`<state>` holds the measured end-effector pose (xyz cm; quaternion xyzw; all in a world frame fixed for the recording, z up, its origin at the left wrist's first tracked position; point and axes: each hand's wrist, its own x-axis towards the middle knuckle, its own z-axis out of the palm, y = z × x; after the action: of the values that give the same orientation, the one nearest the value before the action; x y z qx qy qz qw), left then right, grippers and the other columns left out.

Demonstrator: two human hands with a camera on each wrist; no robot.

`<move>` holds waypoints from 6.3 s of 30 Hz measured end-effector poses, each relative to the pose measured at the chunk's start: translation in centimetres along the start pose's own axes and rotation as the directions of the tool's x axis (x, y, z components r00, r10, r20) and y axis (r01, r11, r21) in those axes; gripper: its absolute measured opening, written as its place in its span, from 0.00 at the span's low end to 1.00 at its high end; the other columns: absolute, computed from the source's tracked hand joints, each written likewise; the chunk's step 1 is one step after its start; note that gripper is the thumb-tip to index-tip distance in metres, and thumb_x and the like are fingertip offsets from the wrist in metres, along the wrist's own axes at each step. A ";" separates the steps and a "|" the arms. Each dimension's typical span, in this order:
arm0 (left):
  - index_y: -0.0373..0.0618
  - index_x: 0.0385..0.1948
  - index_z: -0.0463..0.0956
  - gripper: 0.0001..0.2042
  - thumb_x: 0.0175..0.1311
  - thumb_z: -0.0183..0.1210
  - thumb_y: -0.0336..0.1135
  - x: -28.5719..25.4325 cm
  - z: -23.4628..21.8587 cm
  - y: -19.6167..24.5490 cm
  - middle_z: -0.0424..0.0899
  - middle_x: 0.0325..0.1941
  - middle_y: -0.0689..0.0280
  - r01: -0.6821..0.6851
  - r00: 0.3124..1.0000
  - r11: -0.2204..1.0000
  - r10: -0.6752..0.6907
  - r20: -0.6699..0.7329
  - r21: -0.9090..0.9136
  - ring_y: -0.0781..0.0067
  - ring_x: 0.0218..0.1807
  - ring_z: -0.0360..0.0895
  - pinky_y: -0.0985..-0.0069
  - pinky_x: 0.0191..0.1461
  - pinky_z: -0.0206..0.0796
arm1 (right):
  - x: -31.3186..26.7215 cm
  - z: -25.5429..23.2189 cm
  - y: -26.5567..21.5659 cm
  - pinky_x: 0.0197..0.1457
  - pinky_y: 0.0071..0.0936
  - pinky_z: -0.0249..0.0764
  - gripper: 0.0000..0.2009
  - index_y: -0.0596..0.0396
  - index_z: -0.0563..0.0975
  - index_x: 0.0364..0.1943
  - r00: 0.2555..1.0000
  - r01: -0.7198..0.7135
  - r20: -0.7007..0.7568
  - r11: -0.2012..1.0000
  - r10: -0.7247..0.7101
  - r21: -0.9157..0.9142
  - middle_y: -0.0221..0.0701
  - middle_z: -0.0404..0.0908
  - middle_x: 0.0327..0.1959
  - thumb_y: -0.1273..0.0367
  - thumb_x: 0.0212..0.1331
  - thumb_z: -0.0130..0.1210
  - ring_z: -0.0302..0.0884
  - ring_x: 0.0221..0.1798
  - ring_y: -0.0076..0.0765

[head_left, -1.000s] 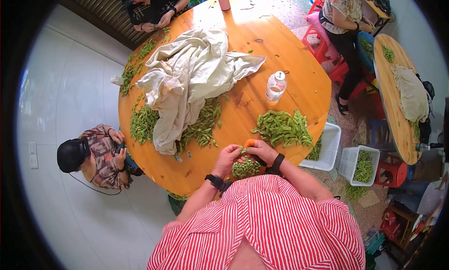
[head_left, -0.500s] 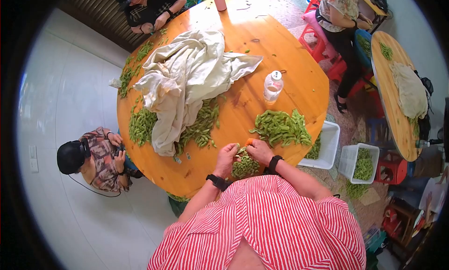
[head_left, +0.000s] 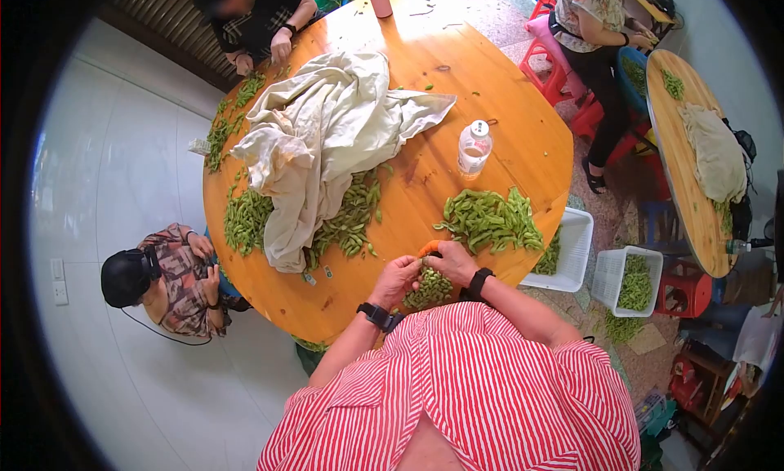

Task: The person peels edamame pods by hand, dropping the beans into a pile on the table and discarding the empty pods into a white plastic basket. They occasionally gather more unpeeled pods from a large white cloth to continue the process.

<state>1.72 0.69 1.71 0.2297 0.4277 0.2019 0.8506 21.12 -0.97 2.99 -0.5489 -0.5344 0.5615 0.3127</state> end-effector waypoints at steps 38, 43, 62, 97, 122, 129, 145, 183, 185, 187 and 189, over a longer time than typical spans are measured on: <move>0.40 0.32 0.78 0.06 0.60 0.59 0.33 -1.4 1.5 -1.1 0.80 0.28 0.63 -0.206 0.888 0.442 0.459 -0.023 0.873 0.72 0.27 0.77 0.75 0.32 0.69 | 0.3 -0.2 0.7 0.33 0.33 0.75 0.09 0.59 0.78 0.37 0.953 0.024 -0.295 0.989 -0.067 -0.146 0.41 0.80 0.23 0.71 0.53 0.53 0.79 0.25 0.43; 0.40 0.27 0.79 0.07 0.56 0.60 0.34 -3.2 1.1 -1.4 0.78 0.27 0.57 -0.339 0.829 0.113 0.505 0.239 0.934 0.54 0.32 0.76 0.65 0.38 0.69 | 0.2 -3.8 -0.4 0.45 0.42 0.73 0.12 0.53 0.77 0.41 0.887 -0.071 -0.439 0.898 -0.142 -0.435 0.43 0.78 0.36 0.73 0.51 0.51 0.76 0.41 0.52; 0.38 0.35 0.74 0.07 0.58 0.60 0.29 -0.4 -2.0 1.5 0.78 0.29 0.64 -0.252 0.681 0.496 0.701 -0.212 0.831 0.72 0.28 0.76 0.76 0.32 0.68 | -0.6 -0.2 -0.8 0.44 0.34 0.74 0.11 0.60 0.77 0.42 0.990 0.045 -0.125 0.982 -0.068 -0.182 0.47 0.81 0.35 0.74 0.56 0.48 0.80 0.40 0.49; 0.36 0.33 0.71 0.05 0.57 0.57 0.24 -1.4 3.5 -0.4 0.77 0.29 0.53 -0.415 0.639 0.125 0.745 0.192 0.901 0.54 0.30 0.77 0.66 0.33 0.68 | -0.6 1.5 -0.7 0.33 0.50 0.72 0.06 0.63 0.72 0.30 0.997 0.061 -0.007 0.898 -0.071 -0.436 0.55 0.76 0.24 0.73 0.56 0.47 0.77 0.31 0.62; 0.39 0.38 0.74 0.06 0.61 0.58 0.27 -0.8 1.3 -0.1 0.78 0.32 0.69 -0.230 0.944 0.893 0.302 -0.136 0.387 0.81 0.31 0.75 0.83 0.33 0.70 | -0.4 1.1 1.3 0.32 0.38 0.72 0.12 0.63 0.76 0.35 0.998 0.031 -0.036 0.963 -0.042 -0.267 0.48 0.78 0.23 0.67 0.57 0.50 0.78 0.28 0.49; 0.38 0.38 0.76 0.06 0.60 0.59 0.26 -1.5 1.1 0.7 0.79 0.30 0.70 -0.283 0.935 0.881 0.342 -0.096 0.379 0.83 0.30 0.75 0.84 0.33 0.69 | -0.5 0.2 -0.6 0.35 0.31 0.73 0.14 0.63 0.79 0.38 0.996 -0.083 0.011 0.996 0.083 -0.015 0.41 0.80 0.25 0.65 0.54 0.53 0.79 0.29 0.36; 0.38 0.32 0.78 0.04 0.57 0.62 0.25 -1.3 1.6 0.2 0.80 0.26 0.69 -0.314 0.902 0.840 0.409 -0.136 0.442 0.82 0.28 0.75 0.83 0.32 0.67 | -0.3 -0.3 -0.8 0.26 0.18 0.68 0.10 0.63 0.77 0.38 0.978 -0.187 0.124 0.972 0.170 0.140 0.26 0.75 0.22 0.69 0.58 0.51 0.71 0.23 0.18; 0.39 0.36 0.75 0.04 0.61 0.56 0.26 -0.6 0.5 -0.6 0.80 0.30 0.65 -0.067 0.976 0.976 0.107 -0.189 0.205 0.76 0.26 0.78 0.80 0.31 0.73 | -0.2 1.1 1.0 0.33 0.44 0.70 0.15 0.63 0.77 0.27 0.996 0.039 -0.060 0.955 -0.059 -0.294 0.53 0.76 0.26 0.61 0.54 0.52 0.77 0.31 0.57; 0.40 0.36 0.75 0.04 0.62 0.56 0.28 -0.5 0.3 -0.4 0.81 0.30 0.66 -0.037 0.978 0.974 0.081 -0.193 0.223 0.77 0.27 0.79 0.80 0.32 0.74 | -0.2 1.5 1.6 0.33 0.45 0.69 0.15 0.63 0.75 0.26 0.994 0.041 -0.086 0.948 -0.071 -0.317 0.53 0.76 0.25 0.61 0.54 0.53 0.76 0.31 0.58; 0.40 0.37 0.76 0.06 0.63 0.57 0.31 -0.2 0.0 -0.9 0.80 0.29 0.67 -0.047 0.977 0.962 0.100 -0.190 0.267 0.78 0.28 0.78 0.80 0.33 0.74 | -0.3 1.5 1.7 0.32 0.44 0.70 0.14 0.63 0.75 0.27 0.993 0.090 -0.047 0.941 -0.112 -0.326 0.53 0.76 0.25 0.62 0.54 0.53 0.76 0.30 0.58; 0.39 0.37 0.76 0.07 0.63 0.58 0.32 -0.5 0.5 -0.5 0.80 0.31 0.68 -0.045 0.971 0.961 0.107 -0.215 0.273 0.79 0.30 0.78 0.80 0.35 0.74 | -0.4 1.4 0.7 0.32 0.43 0.70 0.13 0.62 0.75 0.29 0.997 0.076 -0.002 0.931 -0.082 -0.356 0.52 0.76 0.25 0.64 0.55 0.53 0.76 0.30 0.57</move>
<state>1.88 -0.09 2.03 0.3333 0.5365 0.2003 0.7490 20.00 -1.87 2.20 -0.5791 -0.6462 0.4379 0.2352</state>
